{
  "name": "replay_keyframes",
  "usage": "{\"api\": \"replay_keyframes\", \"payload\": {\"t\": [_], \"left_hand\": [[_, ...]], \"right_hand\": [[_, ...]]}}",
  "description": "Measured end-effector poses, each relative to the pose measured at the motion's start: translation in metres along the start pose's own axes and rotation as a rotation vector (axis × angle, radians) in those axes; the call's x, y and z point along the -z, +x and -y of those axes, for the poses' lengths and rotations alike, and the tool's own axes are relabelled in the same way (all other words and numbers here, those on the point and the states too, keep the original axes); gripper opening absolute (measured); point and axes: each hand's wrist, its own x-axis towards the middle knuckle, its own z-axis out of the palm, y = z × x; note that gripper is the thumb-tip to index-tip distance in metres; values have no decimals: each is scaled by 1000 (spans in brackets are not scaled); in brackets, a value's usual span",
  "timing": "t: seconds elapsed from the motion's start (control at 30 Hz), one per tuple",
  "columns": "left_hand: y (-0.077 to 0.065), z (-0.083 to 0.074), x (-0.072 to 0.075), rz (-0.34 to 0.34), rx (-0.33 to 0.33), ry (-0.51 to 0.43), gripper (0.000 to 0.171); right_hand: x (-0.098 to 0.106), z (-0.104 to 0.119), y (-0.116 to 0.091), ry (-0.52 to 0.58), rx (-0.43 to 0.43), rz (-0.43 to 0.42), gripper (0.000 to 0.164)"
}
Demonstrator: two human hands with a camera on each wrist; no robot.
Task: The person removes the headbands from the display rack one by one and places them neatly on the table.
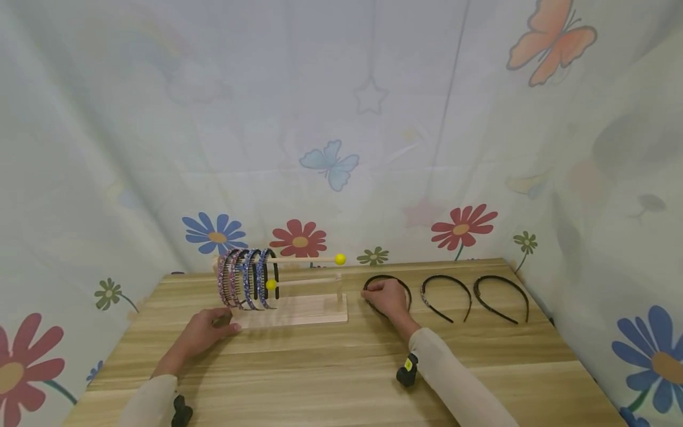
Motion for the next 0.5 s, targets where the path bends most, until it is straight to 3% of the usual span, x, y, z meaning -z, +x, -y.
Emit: {"api": "replay_keyframes", "payload": {"t": [0.3, 0.5], "left_hand": [[1, -1, 0, -1, -3, -3, 60], [0, -1, 0, 1, 0, 7, 59]], "right_hand": [[1, -2, -3, -25, 70, -15, 13], [8, -2, -3, -7, 36, 11, 14]]}}
